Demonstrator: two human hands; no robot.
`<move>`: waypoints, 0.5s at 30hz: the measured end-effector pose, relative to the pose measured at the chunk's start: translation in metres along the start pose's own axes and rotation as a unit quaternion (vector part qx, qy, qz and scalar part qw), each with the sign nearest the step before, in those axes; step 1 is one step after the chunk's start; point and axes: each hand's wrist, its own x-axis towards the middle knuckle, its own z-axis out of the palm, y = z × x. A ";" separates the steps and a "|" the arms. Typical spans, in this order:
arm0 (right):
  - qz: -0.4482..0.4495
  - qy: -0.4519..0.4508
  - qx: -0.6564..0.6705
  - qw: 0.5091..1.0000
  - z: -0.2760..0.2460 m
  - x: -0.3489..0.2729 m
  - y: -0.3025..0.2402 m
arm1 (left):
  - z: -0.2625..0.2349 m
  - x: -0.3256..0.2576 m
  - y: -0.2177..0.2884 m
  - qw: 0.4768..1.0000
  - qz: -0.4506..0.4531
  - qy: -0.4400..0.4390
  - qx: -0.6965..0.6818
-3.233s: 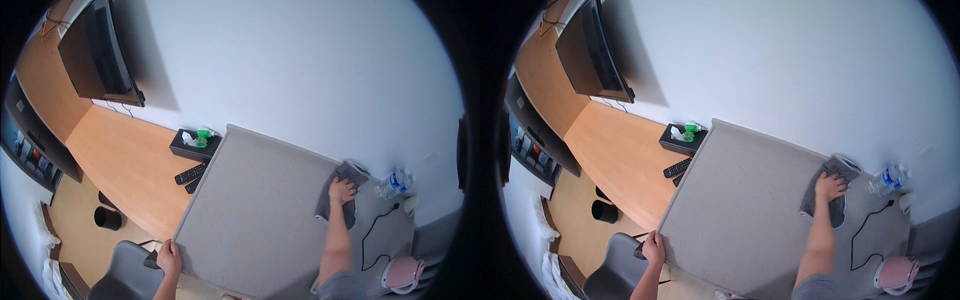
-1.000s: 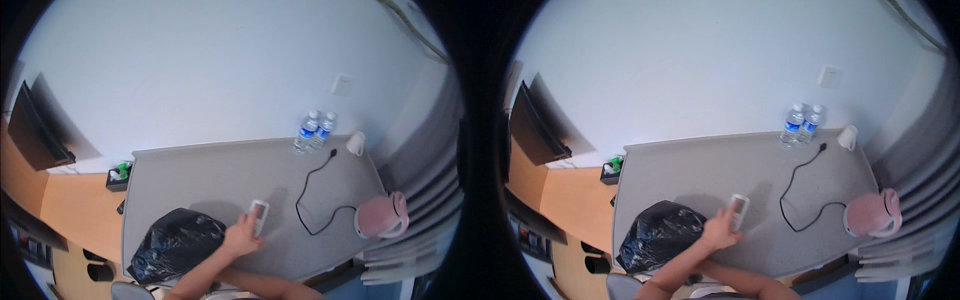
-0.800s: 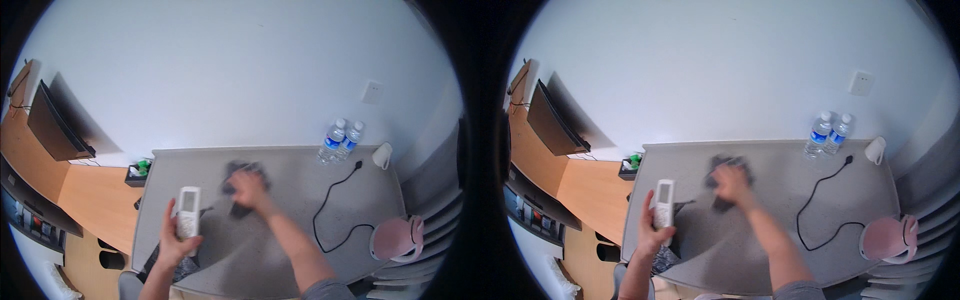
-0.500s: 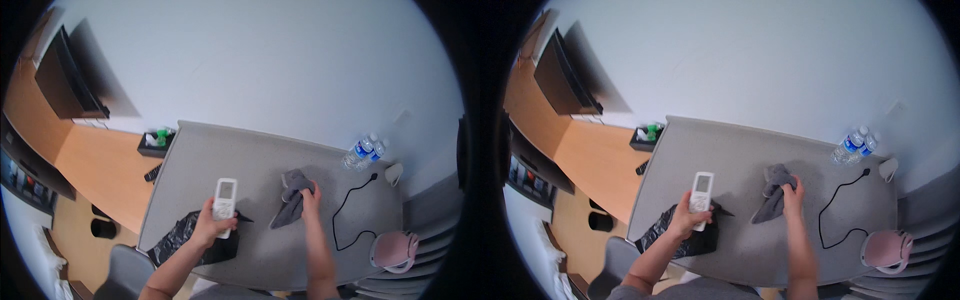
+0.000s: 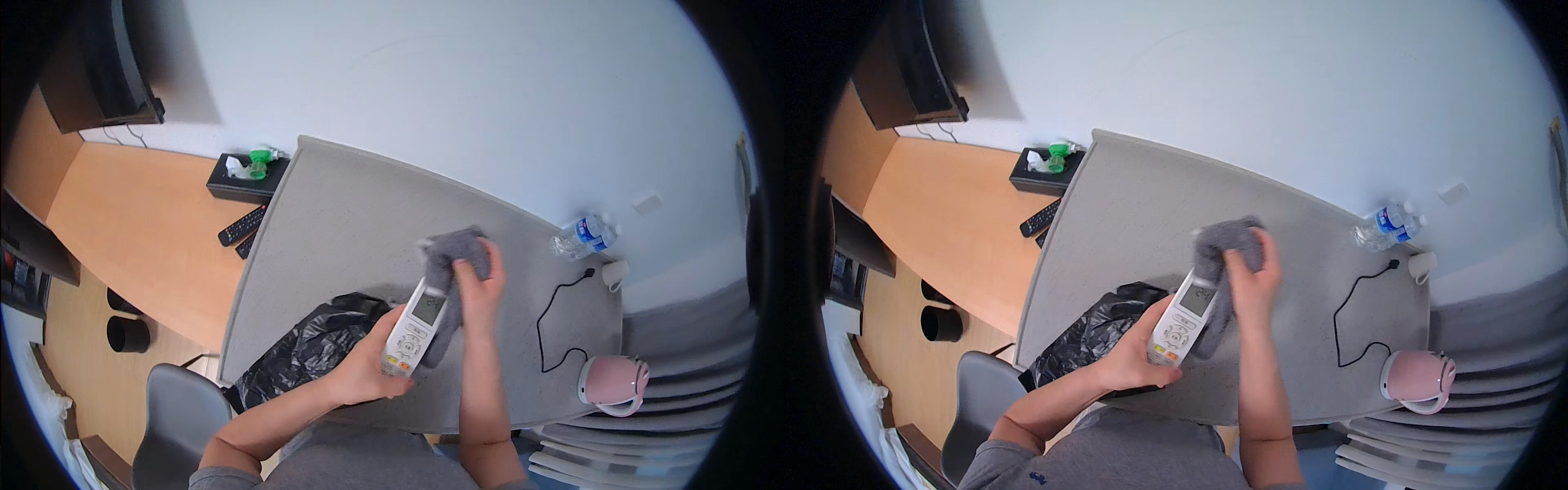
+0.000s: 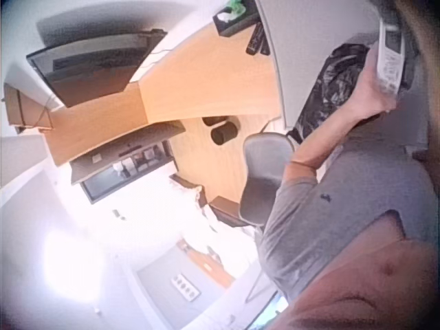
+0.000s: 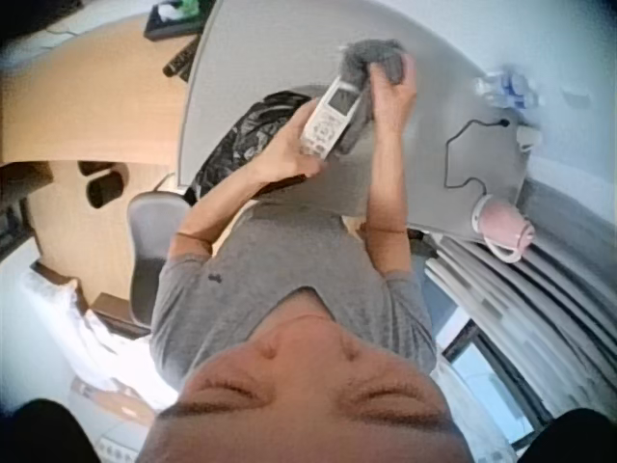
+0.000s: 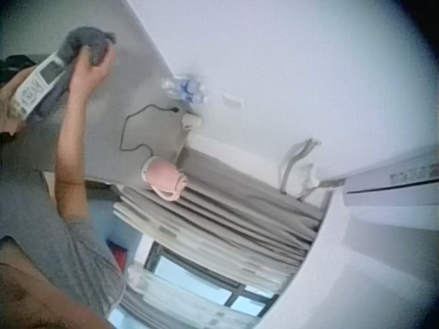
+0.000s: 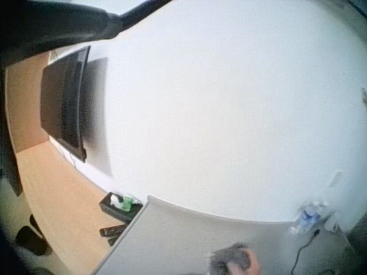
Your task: The person cleans a hotel room by first washing slippers in the bathroom sink and drying them with a towel. They then collect trash from a bin, add water bottles, and dispose of it in a hallway cart. The person proceeds to wipe down a desk, a mini-fridge, and a chair using a cloth, and finally replaces the trash bag in the room's bin.
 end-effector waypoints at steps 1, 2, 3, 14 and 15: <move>-0.003 -0.016 -0.003 1.000 -0.007 -0.002 -0.004 | -0.002 -0.004 0.006 0.994 -0.049 -0.005 -0.093; -0.008 -0.040 -0.001 0.999 -0.009 -0.004 -0.011 | -0.005 -0.009 0.010 0.979 -0.093 -0.003 -0.182; -0.006 -0.068 0.005 0.998 -0.006 -0.012 -0.015 | -0.011 -0.012 -0.002 0.974 -0.030 0.032 -0.221; -0.233 -0.545 -0.133 0.794 0.048 -0.101 -0.042 | -0.048 -0.044 -0.018 0.893 -0.036 0.288 -0.343; -0.185 -0.574 -0.062 0.795 0.045 -0.103 -0.037 | -0.062 -0.045 -0.027 0.895 -0.017 0.275 -0.352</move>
